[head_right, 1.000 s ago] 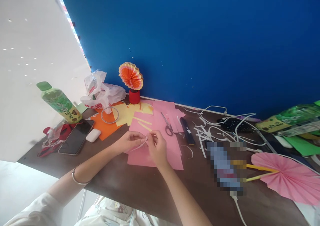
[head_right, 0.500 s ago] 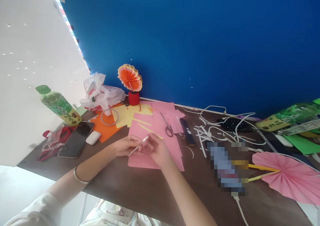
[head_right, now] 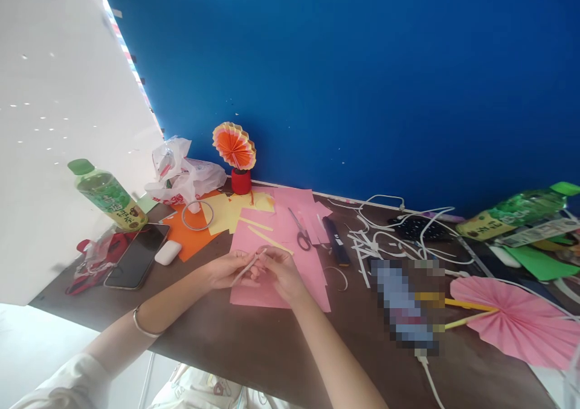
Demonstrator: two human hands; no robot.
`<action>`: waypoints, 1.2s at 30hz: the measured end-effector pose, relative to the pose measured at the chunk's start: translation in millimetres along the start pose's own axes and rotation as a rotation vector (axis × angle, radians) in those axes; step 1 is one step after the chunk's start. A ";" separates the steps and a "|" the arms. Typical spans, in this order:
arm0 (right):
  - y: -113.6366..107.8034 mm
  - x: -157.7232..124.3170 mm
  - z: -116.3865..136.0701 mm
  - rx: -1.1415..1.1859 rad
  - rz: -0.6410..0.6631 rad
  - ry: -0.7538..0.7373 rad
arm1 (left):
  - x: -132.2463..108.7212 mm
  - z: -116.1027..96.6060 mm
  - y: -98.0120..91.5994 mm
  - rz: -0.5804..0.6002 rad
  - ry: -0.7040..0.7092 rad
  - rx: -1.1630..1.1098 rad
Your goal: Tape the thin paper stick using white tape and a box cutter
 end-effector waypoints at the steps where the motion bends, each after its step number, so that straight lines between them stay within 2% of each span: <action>1: -3.1 0.7 0.1 0.012 -0.037 -0.015 | -0.6 -0.7 1.1 -0.003 -0.003 0.034; 4: -13.3 2.3 6.3 0.100 -0.123 -0.083 | -4.0 -11.6 -1.0 -0.067 0.062 0.179; 6: -21.2 3.1 13.7 0.203 -0.153 -0.116 | -6.4 -26.9 -9.2 -0.181 0.164 0.369; 8: -29.4 4.0 20.8 0.296 -0.160 -0.112 | -8.6 -49.2 -21.1 -0.386 0.304 0.696; 10: -36.8 4.8 27.2 0.360 -0.150 -0.101 | -10.6 -73.4 -31.8 -0.668 0.428 1.053; 12: -41.6 5.3 32.5 0.399 -0.117 -0.103 | -5.9 -89.8 -37.5 -0.866 0.462 1.332; 14: -43.2 5.6 35.8 0.391 -0.074 -0.106 | 4.0 -97.7 -42.4 -0.974 0.438 1.471; 18: -43.2 5.3 38.8 0.190 -0.061 -0.079 | 21.3 -97.2 -48.7 -0.976 0.500 1.355; 23: -45.6 5.0 42.9 0.090 -0.052 0.032 | 26.7 -85.6 -46.3 -0.841 0.615 1.239; 27: -58.1 5.2 50.7 -0.020 -0.191 -0.059 | 28.1 -70.3 -51.0 -0.650 0.668 0.857; 30: -58.1 2.1 52.6 -0.116 -0.230 -0.092 | 27.7 -58.1 -55.2 -0.594 0.651 0.628; 33: -47.3 -4.8 52.8 -0.233 -0.143 -0.045 | 21.9 -53.2 -48.3 -0.596 0.687 0.646; 36: -27.1 -13.9 52.1 -0.239 0.064 -0.001 | 12.8 -52.9 -30.5 -0.596 0.784 0.843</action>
Point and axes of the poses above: each hand's wrist, its own x-axis towards the middle knuckle, its own y-axis out of the palm, z = x × y, the point moved 6 cm from there along x, towards the middle knuckle, and after that the axes turned 7 degrees about -x, right-handed, at the moved point
